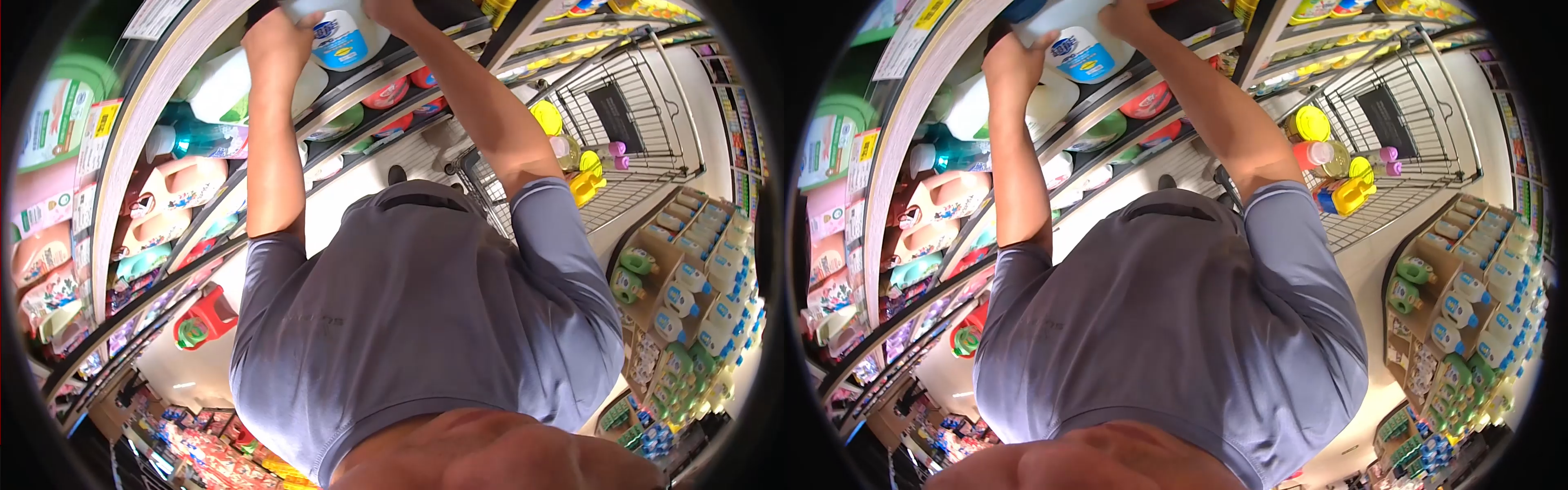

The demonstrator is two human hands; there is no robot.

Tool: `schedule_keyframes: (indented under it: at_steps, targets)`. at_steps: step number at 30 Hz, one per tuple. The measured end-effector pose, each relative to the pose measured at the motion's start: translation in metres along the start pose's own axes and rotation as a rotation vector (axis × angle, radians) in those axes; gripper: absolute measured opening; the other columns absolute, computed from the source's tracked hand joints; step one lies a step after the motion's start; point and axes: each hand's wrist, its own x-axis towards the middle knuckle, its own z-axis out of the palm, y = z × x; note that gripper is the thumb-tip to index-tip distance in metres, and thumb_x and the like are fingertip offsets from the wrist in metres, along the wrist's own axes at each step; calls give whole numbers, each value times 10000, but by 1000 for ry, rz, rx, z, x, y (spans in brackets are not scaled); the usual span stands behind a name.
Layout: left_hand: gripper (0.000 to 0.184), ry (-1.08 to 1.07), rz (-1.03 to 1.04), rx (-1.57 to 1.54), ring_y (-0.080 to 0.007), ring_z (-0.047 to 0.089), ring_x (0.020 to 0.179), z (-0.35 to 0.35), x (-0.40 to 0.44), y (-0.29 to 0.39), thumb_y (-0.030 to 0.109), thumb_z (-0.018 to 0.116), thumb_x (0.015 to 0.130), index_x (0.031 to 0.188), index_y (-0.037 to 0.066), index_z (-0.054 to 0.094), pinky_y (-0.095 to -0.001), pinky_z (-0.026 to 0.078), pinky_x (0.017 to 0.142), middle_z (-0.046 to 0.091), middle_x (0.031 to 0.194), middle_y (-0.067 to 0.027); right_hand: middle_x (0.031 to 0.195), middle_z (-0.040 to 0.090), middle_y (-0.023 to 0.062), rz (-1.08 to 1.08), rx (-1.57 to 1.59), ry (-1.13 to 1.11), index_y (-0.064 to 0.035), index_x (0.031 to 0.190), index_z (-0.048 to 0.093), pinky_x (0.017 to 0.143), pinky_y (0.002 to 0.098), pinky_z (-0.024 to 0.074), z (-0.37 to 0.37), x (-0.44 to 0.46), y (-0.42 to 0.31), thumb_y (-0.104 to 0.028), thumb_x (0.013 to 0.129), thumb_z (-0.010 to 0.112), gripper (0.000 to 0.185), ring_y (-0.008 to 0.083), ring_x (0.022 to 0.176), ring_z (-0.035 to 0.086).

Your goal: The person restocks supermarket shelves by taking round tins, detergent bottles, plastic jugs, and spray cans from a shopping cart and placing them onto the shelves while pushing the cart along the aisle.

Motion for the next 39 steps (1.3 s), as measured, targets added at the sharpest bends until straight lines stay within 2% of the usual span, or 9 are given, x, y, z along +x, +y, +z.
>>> schedule_keyframes:
  at_steps: [4,8,11,18,21,22,29,34,39]
  targets:
    - [694,-79,-97,-74,-387,600,1125,-3,-5,10,476,875,660,1086,-14,631,-454,491,915,646,1098,-247,1147,508,289,-328,-252,142,11,1200,464,968,493,384,11,-7,11,-25,794,580,424,457,1101,476]
    - [731,145,57,56,-420,653,980,17,-23,-6,477,831,737,1118,-102,596,-451,507,883,668,1004,-292,1162,535,258,-257,-319,136,9,1311,458,998,480,396,-76,-78,-49,-42,821,568,505,429,1120,500]
    - [639,384,184,-274,-373,599,1065,14,-64,22,291,815,791,1224,-89,538,-437,484,938,588,1163,-263,1014,659,136,-263,-453,252,-30,1181,603,869,306,495,-137,-156,-29,-91,883,654,308,248,948,654]
    - [434,83,434,-494,-345,545,1179,63,-144,60,55,718,846,1244,-24,565,-425,414,1026,595,1230,-185,899,699,97,935,-476,290,-36,1101,636,745,320,532,-282,-392,105,-290,880,703,343,202,836,682]
    - [362,-115,515,-574,-347,563,1149,74,-161,98,34,718,825,1174,12,625,-418,424,1006,611,1206,-170,886,704,122,1199,-662,353,-54,1182,602,800,388,535,-321,-439,159,-399,780,764,554,263,844,690]
    - [355,-171,546,-603,-347,570,1133,76,-166,109,28,721,817,1160,11,631,-416,433,994,612,1198,-170,1088,669,206,1224,-688,352,-74,1229,552,905,435,511,-338,-450,177,-356,786,745,560,348,1036,650]
    - [359,-410,597,-574,-329,609,1049,96,-193,130,-7,737,772,1119,32,650,-397,484,910,621,1170,-139,1386,505,178,959,-935,57,-209,1430,441,995,439,475,-438,-381,179,-228,785,745,713,362,1204,571]
    - [342,-417,590,-490,-329,622,1038,105,-212,132,2,735,776,1107,39,656,-404,495,908,634,1144,-139,1270,621,191,553,-721,-398,-210,1433,429,983,419,486,-472,-393,290,-282,927,564,529,363,1199,583]
    - [261,-638,482,-517,-323,620,1066,106,-231,131,65,712,823,1080,64,664,-399,503,900,631,1141,-127,1171,657,189,651,-790,-659,-148,1289,507,910,466,514,-464,-361,254,-245,698,808,671,384,1083,633]
